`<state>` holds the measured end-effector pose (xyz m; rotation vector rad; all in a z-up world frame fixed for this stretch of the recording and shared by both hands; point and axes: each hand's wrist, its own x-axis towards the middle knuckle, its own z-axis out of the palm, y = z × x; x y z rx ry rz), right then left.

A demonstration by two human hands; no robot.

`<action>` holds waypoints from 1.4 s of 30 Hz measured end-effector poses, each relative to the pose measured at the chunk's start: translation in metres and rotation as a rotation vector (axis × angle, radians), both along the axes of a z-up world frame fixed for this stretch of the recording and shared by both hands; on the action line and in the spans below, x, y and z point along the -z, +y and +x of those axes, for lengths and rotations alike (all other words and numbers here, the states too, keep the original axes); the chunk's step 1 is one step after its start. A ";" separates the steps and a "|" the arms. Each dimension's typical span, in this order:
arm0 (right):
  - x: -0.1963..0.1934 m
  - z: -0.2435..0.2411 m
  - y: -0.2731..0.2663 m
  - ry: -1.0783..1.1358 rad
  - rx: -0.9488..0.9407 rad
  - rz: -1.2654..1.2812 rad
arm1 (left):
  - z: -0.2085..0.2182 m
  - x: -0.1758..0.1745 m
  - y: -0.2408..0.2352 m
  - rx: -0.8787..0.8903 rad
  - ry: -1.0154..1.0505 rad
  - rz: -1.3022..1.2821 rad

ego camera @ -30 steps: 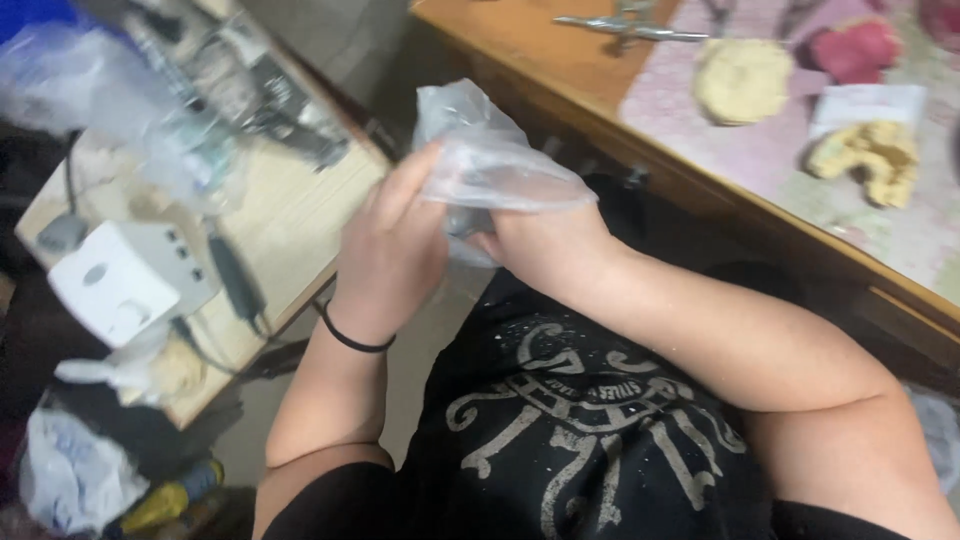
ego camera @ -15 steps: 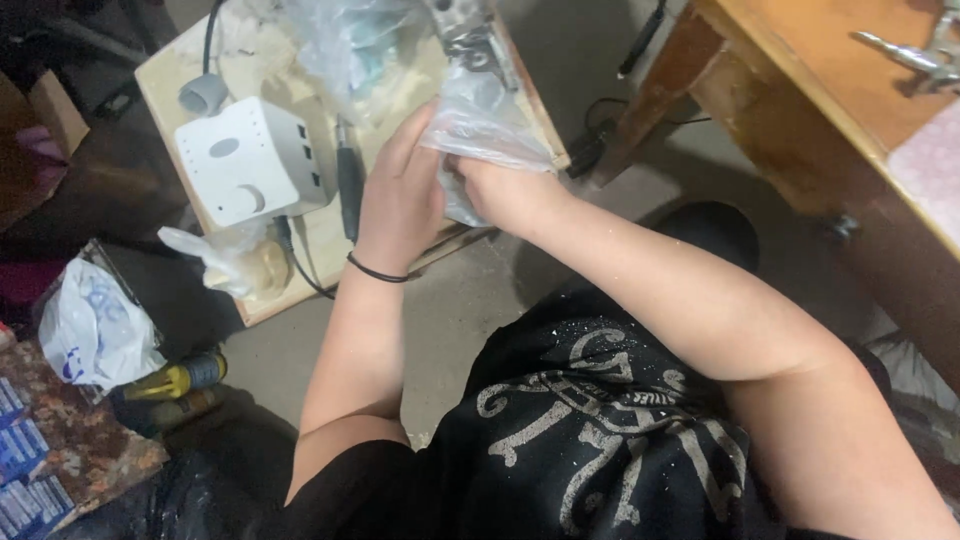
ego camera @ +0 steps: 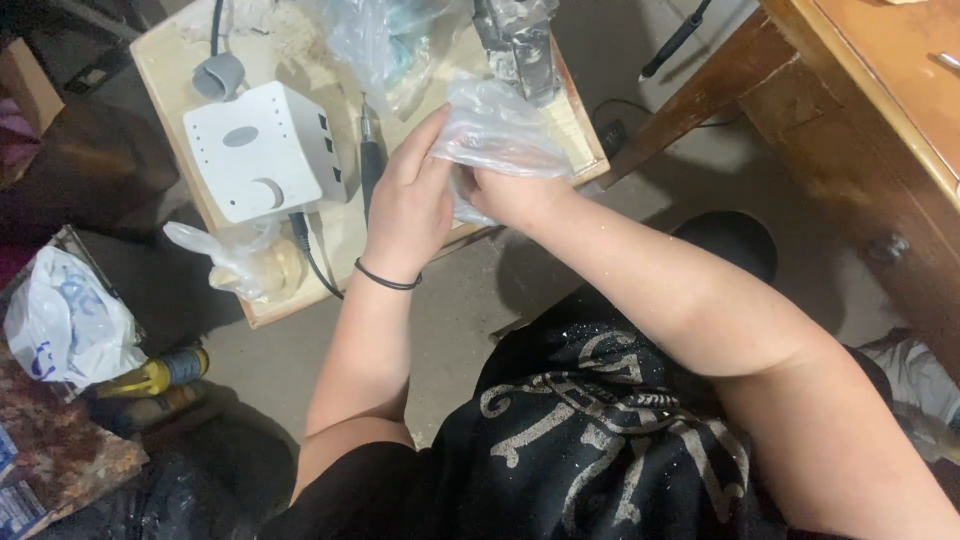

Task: The person retrieves a yellow wax material from a plastic bag and places it on a table. They then pick up a metal dental articulator with a blue upper mold and attach a pink lower mold to it. Finally, they place a small red wax piece onto the lower mold and press the two halves together.

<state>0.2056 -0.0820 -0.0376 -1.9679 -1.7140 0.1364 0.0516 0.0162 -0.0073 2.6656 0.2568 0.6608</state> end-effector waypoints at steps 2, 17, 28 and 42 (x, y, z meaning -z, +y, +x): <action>0.000 0.001 -0.001 0.020 -0.025 -0.025 | -0.002 0.000 -0.002 -0.073 -0.010 0.088; -0.056 0.038 -0.059 0.570 -0.050 -0.139 | 0.017 -0.016 -0.026 -0.221 0.247 0.005; -0.145 0.074 -0.264 -0.055 0.205 0.280 | 0.022 -0.010 0.011 -0.127 0.078 0.144; -0.155 0.211 -0.444 -0.415 1.148 -0.313 | 0.094 -0.076 -0.120 0.164 -0.223 0.358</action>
